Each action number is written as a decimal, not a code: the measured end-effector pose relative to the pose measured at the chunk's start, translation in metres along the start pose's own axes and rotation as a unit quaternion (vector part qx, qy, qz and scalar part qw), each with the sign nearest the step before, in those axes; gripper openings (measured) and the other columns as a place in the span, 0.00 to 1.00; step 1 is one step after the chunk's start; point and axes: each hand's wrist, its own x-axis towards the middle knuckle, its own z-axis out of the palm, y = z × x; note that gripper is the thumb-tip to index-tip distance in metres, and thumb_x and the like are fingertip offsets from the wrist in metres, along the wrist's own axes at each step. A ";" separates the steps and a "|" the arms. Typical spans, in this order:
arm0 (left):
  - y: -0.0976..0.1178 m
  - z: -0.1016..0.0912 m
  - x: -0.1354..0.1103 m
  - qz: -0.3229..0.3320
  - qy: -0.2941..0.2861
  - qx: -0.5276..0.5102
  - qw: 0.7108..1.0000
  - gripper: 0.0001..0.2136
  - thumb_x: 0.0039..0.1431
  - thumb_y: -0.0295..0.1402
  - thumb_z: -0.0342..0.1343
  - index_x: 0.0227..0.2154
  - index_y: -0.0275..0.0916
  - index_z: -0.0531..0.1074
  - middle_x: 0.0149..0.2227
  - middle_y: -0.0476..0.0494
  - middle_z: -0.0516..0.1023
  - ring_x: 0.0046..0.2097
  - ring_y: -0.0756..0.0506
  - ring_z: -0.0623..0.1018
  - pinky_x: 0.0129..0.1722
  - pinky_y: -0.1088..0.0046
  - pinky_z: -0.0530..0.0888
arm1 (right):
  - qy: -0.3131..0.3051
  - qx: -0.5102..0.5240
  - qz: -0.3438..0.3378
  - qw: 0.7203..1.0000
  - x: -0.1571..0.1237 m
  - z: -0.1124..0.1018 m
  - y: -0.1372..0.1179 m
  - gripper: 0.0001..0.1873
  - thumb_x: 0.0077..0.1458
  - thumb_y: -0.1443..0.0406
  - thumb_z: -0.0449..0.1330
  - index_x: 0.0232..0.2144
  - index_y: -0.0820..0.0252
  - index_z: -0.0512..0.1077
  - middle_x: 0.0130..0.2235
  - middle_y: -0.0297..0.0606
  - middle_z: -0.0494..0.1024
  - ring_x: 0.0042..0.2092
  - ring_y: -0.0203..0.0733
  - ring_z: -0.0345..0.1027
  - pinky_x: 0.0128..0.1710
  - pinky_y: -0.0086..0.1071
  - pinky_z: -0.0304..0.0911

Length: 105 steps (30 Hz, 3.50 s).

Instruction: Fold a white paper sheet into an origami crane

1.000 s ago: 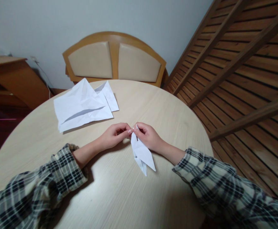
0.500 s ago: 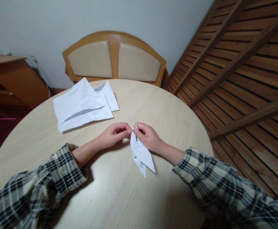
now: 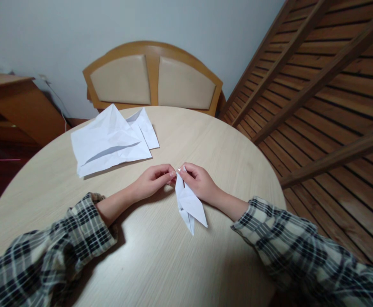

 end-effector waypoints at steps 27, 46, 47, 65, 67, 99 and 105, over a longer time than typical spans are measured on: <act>0.001 0.001 0.000 -0.001 -0.030 0.058 0.998 0.13 0.61 0.40 0.55 0.28 0.35 0.72 0.25 0.50 0.71 0.28 0.51 0.69 0.29 0.76 0.66 | 0.052 -0.005 -0.017 0.999 0.002 -0.002 -0.001 0.19 0.62 0.54 0.53 0.23 0.57 0.59 0.25 0.30 0.61 0.29 0.36 0.56 0.28 0.31 0.53; -0.003 0.002 -0.002 0.025 0.182 0.092 0.979 0.10 0.64 0.38 0.53 0.31 0.37 0.70 0.27 0.50 0.70 0.29 0.50 0.68 0.28 0.75 0.65 | 0.051 0.073 -0.016 0.996 0.004 -0.003 0.003 0.12 0.60 0.55 0.57 0.35 0.58 0.70 0.32 0.34 0.72 0.34 0.37 0.65 0.34 0.32 0.60; -0.002 0.002 -0.002 0.030 0.187 0.101 0.977 0.10 0.64 0.37 0.53 0.31 0.37 0.70 0.27 0.50 0.70 0.29 0.50 0.68 0.29 0.75 0.65 | 0.056 0.066 -0.018 0.996 0.004 -0.003 0.002 0.11 0.59 0.56 0.58 0.34 0.58 0.70 0.32 0.34 0.72 0.33 0.37 0.64 0.33 0.32 0.60; 0.004 0.002 -0.004 0.033 0.131 0.130 0.982 0.18 0.64 0.38 0.51 0.19 0.38 0.67 0.19 0.52 0.66 0.24 0.52 0.66 0.26 0.76 0.62 | 0.155 0.049 -0.056 0.985 0.005 -0.005 0.001 0.09 0.60 0.58 0.57 0.34 0.55 0.63 0.29 0.29 0.65 0.30 0.35 0.61 0.29 0.31 0.57; 0.005 0.002 -0.004 0.034 0.124 0.129 0.983 0.17 0.64 0.38 0.51 0.20 0.37 0.69 0.20 0.52 0.69 0.25 0.51 0.67 0.26 0.76 0.63 | 0.159 0.049 -0.064 0.984 0.005 -0.004 0.002 0.08 0.60 0.59 0.57 0.34 0.55 0.63 0.29 0.29 0.65 0.30 0.35 0.61 0.29 0.31 0.57; -0.006 0.001 -0.003 0.041 0.141 0.135 0.980 0.14 0.67 0.39 0.44 0.28 0.39 0.64 0.26 0.51 0.66 0.28 0.49 0.66 0.29 0.72 0.64 | 0.134 -0.066 -0.074 0.986 0.007 -0.013 0.010 0.14 0.65 0.56 0.54 0.48 0.54 0.72 0.47 0.42 0.72 0.50 0.43 0.66 0.50 0.41 0.64; -0.005 0.002 -0.003 0.038 0.138 0.126 0.982 0.13 0.67 0.39 0.44 0.28 0.40 0.64 0.24 0.51 0.65 0.27 0.49 0.66 0.28 0.73 0.63 | 0.058 -0.066 -0.071 0.994 0.007 -0.013 0.013 0.18 0.66 0.52 0.50 0.44 0.54 0.74 0.46 0.41 0.73 0.52 0.42 0.65 0.56 0.40 0.58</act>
